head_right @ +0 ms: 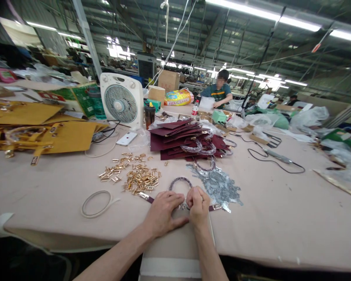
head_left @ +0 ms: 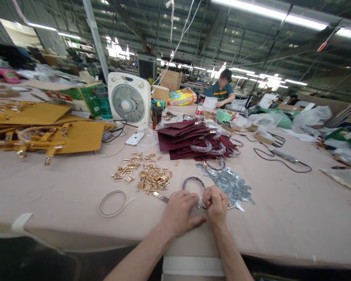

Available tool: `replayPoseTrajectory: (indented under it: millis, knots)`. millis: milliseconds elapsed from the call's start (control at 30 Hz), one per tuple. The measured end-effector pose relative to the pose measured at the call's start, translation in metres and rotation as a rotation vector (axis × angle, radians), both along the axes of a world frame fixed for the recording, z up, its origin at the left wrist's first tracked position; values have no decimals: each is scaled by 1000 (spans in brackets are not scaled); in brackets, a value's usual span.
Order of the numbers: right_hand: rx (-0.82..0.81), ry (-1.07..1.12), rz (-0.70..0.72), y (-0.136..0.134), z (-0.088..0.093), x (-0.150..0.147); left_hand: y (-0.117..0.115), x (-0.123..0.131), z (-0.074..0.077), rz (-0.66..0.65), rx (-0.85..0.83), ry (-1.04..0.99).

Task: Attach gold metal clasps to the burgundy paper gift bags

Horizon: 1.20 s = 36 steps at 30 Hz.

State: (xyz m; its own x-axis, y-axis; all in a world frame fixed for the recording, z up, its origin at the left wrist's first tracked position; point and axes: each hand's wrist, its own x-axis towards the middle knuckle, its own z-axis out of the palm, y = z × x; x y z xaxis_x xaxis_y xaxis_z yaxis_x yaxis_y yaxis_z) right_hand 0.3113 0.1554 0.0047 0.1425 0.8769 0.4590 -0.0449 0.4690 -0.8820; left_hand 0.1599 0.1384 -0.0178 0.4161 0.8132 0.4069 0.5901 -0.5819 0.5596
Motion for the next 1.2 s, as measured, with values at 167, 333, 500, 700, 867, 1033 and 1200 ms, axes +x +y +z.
replayPoseTrajectory:
  millis: [167,333,500,700,867,1033,1200]
  knots:
    - [47,258,27,-8,3,9,0,1,-1,13,5,3]
    - [87,242,43,-27,5,-5,0,3,1,12,2,-10]
    - [92,170,2,-30,-13,-21,-1,3,5,21,-13,5]
    - [135,151,-49,-24,-18,-28,0,3,7,17,-24,30]
    - [104,6,-142,-18,-24,-32,0,4,6,37,-38,32]
    - [11,-211,-234,-4,-22,-35,2,4,2,46,-46,44]
    - [-74,-75,-147,12,-8,-26,3,4,-3,68,-51,15]
